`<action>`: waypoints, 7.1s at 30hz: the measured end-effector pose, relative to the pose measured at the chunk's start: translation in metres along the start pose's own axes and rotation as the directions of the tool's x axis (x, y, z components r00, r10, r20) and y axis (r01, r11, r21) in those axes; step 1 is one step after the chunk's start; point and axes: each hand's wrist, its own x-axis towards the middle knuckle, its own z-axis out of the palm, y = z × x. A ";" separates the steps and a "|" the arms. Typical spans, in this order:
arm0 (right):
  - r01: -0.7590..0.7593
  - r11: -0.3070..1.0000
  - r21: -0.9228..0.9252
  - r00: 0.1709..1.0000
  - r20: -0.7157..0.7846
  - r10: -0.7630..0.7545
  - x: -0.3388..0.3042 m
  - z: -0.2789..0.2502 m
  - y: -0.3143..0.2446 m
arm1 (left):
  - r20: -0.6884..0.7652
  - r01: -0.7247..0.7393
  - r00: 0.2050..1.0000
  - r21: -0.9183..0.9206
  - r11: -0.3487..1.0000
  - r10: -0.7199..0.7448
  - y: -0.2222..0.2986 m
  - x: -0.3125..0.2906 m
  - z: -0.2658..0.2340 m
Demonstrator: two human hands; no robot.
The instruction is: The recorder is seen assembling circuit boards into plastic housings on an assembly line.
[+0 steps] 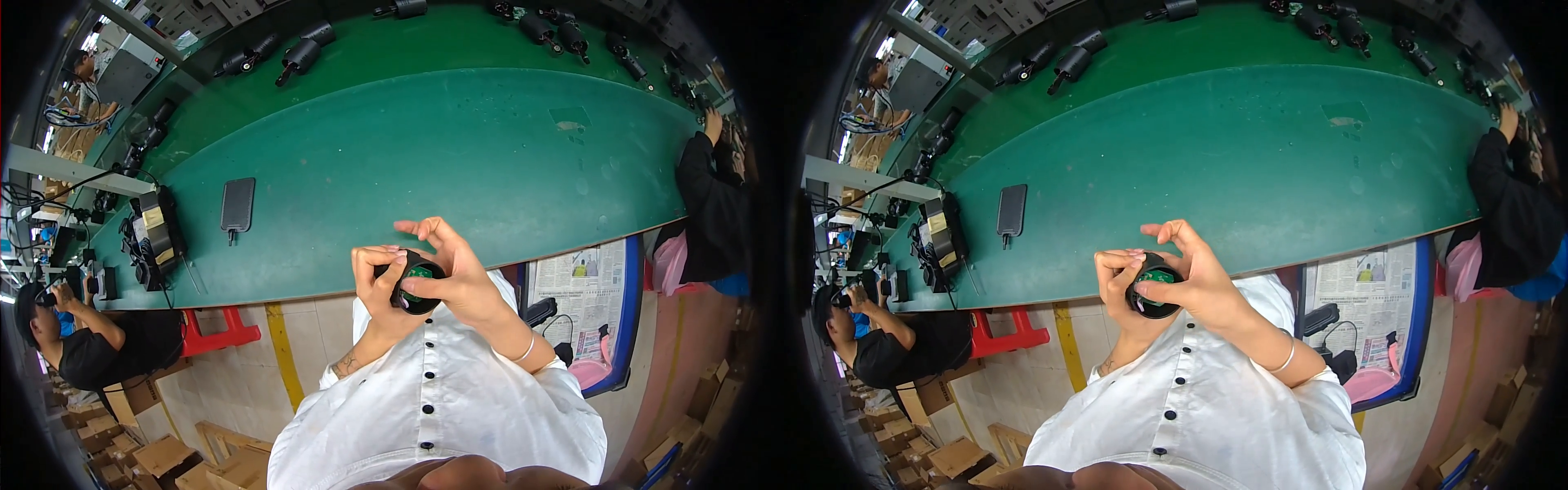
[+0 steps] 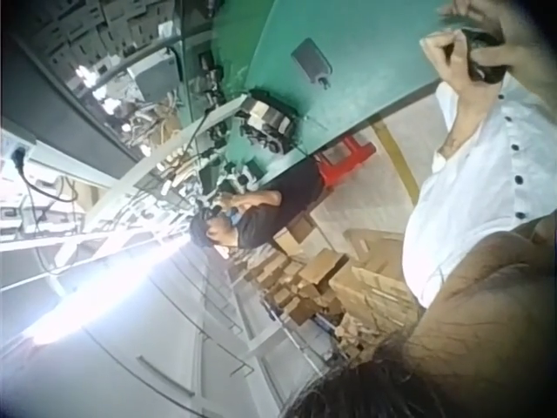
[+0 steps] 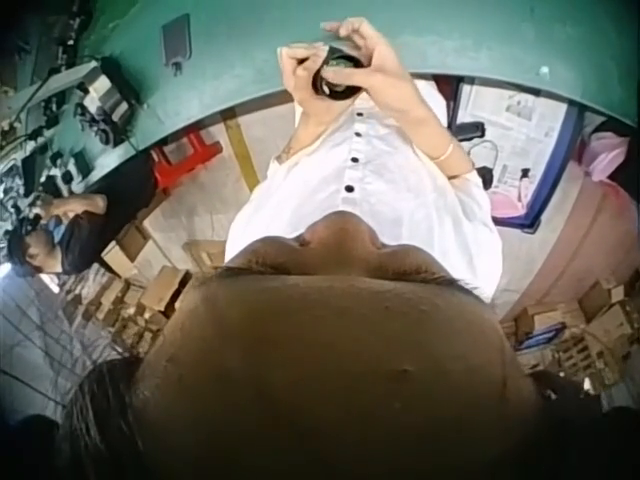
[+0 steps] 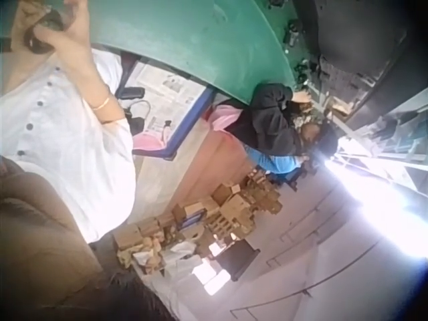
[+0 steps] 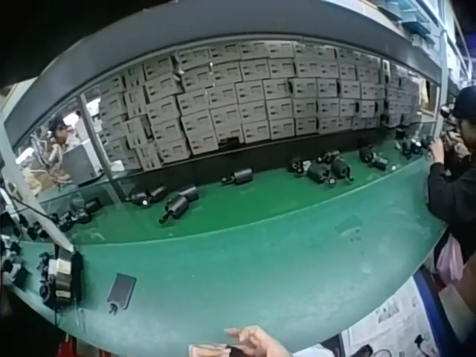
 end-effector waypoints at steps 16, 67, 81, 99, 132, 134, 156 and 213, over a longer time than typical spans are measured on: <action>-0.141 0.949 0.282 0.975 -0.127 0.182 0.001 -0.003 0.002 | 0.049 0.021 0.999 -0.055 0.998 -0.019 0.006 0.020 -0.008; -0.060 0.915 0.400 0.993 -0.072 0.097 -0.009 0.018 0.017 | 0.155 0.273 0.958 -0.262 0.926 -0.239 0.020 0.035 -0.011; -0.107 0.659 0.744 0.958 -0.101 0.270 0.087 -0.025 0.019 | 0.090 0.097 0.991 0.005 0.995 -0.097 -0.008 0.035 0.021; -0.253 0.016 -0.967 0.669 -0.187 -0.719 0.317 -0.302 -0.126 | 0.242 0.169 0.954 0.065 0.984 -0.180 -0.012 0.027 0.028; 0.171 0.884 -0.436 0.908 -0.279 -0.313 0.011 -0.121 -0.020 | 0.759 0.867 0.481 -0.484 0.114 -0.438 -0.001 0.044 0.049; 0.342 0.815 -0.467 0.817 -0.280 -0.503 0.027 -0.111 -0.031 | 0.840 0.890 0.441 -0.454 0.037 -0.317 -0.001 0.042 0.052; 0.075 0.971 0.225 0.989 -0.139 -0.044 0.029 -0.108 0.009 | 0.886 0.878 0.444 -0.461 -0.133 -0.135 -0.007 0.037 0.042; 0.574 0.566 -0.592 0.733 0.063 -0.678 0.023 -0.063 -0.044 | 0.522 0.224 0.842 -0.108 0.969 -0.136 0.000 0.026 0.018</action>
